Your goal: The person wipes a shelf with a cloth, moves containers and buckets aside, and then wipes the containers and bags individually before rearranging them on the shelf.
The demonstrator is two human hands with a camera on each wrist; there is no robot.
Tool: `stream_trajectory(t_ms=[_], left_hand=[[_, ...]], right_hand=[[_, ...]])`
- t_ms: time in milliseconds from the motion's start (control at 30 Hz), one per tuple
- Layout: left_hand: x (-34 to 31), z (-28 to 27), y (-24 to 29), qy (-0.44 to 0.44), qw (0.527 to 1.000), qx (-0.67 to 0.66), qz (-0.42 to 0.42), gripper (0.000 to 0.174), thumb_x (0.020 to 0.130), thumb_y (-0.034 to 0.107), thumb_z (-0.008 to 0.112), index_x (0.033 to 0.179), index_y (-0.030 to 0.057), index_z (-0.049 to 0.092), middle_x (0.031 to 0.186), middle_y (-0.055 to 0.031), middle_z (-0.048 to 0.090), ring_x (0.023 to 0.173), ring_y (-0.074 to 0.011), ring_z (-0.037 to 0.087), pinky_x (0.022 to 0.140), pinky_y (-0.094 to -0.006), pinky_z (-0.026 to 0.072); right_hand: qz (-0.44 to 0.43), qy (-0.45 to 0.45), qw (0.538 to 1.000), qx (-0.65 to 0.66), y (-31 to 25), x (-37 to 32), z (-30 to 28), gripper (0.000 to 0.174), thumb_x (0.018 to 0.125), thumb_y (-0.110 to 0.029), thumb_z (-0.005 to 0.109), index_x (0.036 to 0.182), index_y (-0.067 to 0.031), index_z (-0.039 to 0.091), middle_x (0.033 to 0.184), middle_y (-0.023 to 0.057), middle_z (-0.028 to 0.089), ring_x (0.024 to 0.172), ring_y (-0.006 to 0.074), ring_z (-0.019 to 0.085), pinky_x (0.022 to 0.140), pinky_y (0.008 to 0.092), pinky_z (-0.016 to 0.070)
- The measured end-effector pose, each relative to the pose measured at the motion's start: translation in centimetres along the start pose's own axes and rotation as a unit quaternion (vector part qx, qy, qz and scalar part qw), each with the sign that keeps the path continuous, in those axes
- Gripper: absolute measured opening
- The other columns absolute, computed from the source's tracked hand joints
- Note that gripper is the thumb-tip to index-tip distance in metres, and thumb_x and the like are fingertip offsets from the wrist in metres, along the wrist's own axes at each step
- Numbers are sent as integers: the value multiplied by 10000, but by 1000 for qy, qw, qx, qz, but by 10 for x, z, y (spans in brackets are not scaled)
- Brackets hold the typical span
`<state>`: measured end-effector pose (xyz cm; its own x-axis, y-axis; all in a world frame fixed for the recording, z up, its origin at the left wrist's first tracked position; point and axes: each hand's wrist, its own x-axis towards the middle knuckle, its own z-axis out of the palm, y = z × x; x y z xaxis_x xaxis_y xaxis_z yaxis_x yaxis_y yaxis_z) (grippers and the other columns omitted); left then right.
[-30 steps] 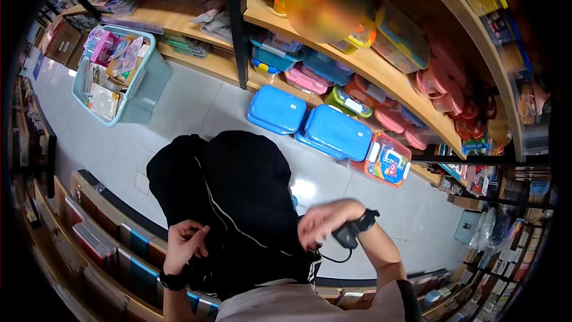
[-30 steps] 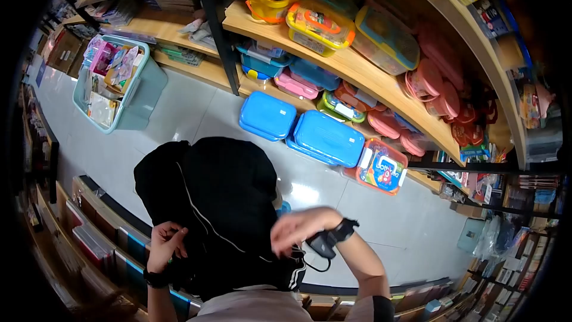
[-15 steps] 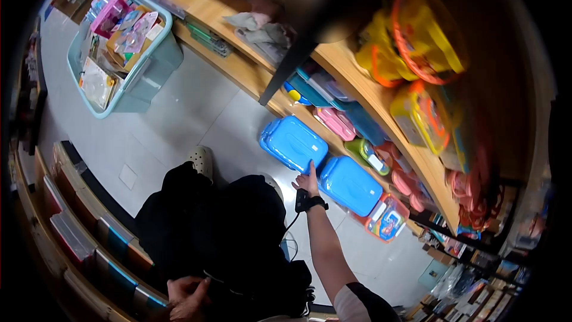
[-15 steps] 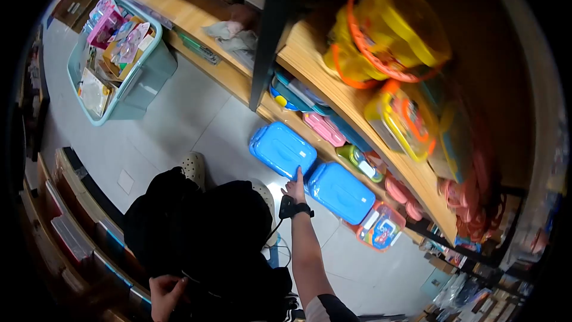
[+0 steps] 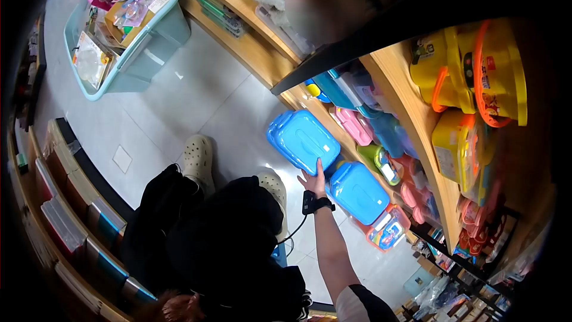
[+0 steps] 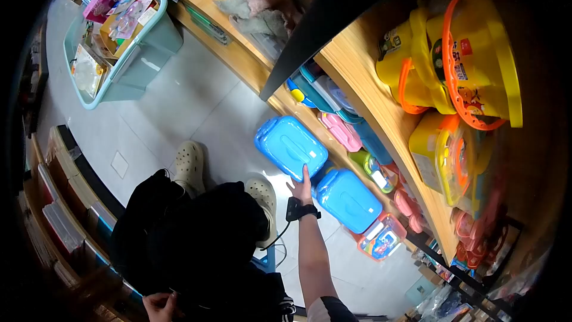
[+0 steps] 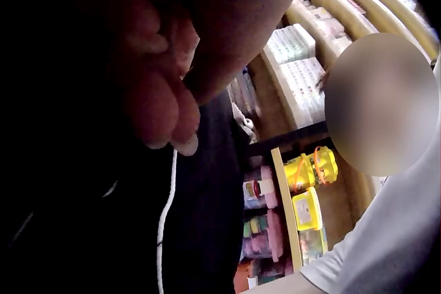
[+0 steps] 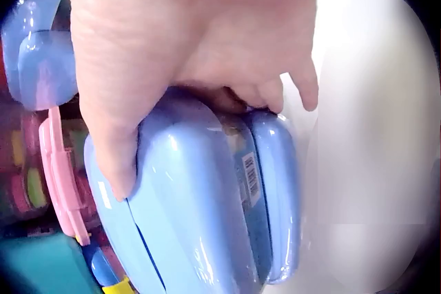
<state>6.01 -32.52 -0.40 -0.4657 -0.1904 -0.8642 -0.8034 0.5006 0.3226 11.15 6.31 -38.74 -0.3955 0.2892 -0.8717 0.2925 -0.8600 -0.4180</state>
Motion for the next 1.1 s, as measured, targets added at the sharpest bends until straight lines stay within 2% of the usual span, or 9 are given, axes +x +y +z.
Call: stream_trajectory(t_ms=[233,333,433,533,700,833,967,1067,1100], left_hand=[[3,2,-2,-54,997,10,55,161,841,131,645,814,-28,642,523,-29,575,426,-64,501,415,-188,348],[2,2,2,-51,998,19,17,157,841,123,646,817,-32,641,526,-30,575,430,-66,504,418,-190,353],[-8,6,5,-59,991,-112,37,162,837,125,651,815,-35,640,526,-32,575,433,-66,507,419,-192,358],[-11,11,27,-43,996,-72,-38,166,838,125,650,808,-38,638,525,-33,575,435,-66,509,419,-191,361],[3,4,1,-43,998,24,41,170,839,128,650,798,-37,635,525,-36,579,435,-64,511,418,-190,364],[-11,10,35,-55,995,-61,-55,176,839,132,650,789,-36,636,520,-38,579,429,-65,508,415,-191,365],[-7,7,20,-30,998,-25,-42,181,840,134,650,782,-37,636,515,-37,577,423,-64,503,410,-191,363],[-6,6,19,-33,999,-28,-17,182,838,138,653,786,-36,643,519,-36,579,420,-61,498,405,-191,359],[-8,6,23,-37,998,-39,-22,182,837,139,654,789,-36,645,521,-36,580,420,-59,496,404,-190,358]], right_hand=[[-9,0,1000,-13,-11,5,-1,1032,697,-653,610,1423,-116,111,1433,157,217,1336,358,166,1063,561,129],[-8,3,999,43,-13,12,6,1018,698,-672,594,1423,-128,130,1433,156,214,1330,349,173,1053,582,131],[-39,20,998,47,-2,16,5,969,712,-657,594,1419,-156,159,1436,131,220,1316,339,213,1038,604,148],[-68,50,993,77,6,2,18,864,738,-612,603,1395,-185,240,1414,71,294,1299,299,271,1035,595,154],[-66,-6,994,89,4,10,9,816,762,-544,613,1387,-160,256,1384,96,342,1284,305,293,1038,578,115],[-41,-30,994,99,-2,5,9,800,774,-488,626,1381,-125,253,1367,133,347,1255,327,328,1021,588,183],[-39,-42,995,83,-5,6,8,776,788,-445,632,1372,-94,259,1351,158,355,1233,333,359,1001,568,269],[-57,-43,993,91,-5,13,15,646,825,-322,632,1326,-56,324,1260,159,452,1150,310,462,924,487,418],[-61,-47,993,91,-4,15,20,636,825,-305,635,1325,-61,326,1261,160,449,1151,309,463,920,487,424]])
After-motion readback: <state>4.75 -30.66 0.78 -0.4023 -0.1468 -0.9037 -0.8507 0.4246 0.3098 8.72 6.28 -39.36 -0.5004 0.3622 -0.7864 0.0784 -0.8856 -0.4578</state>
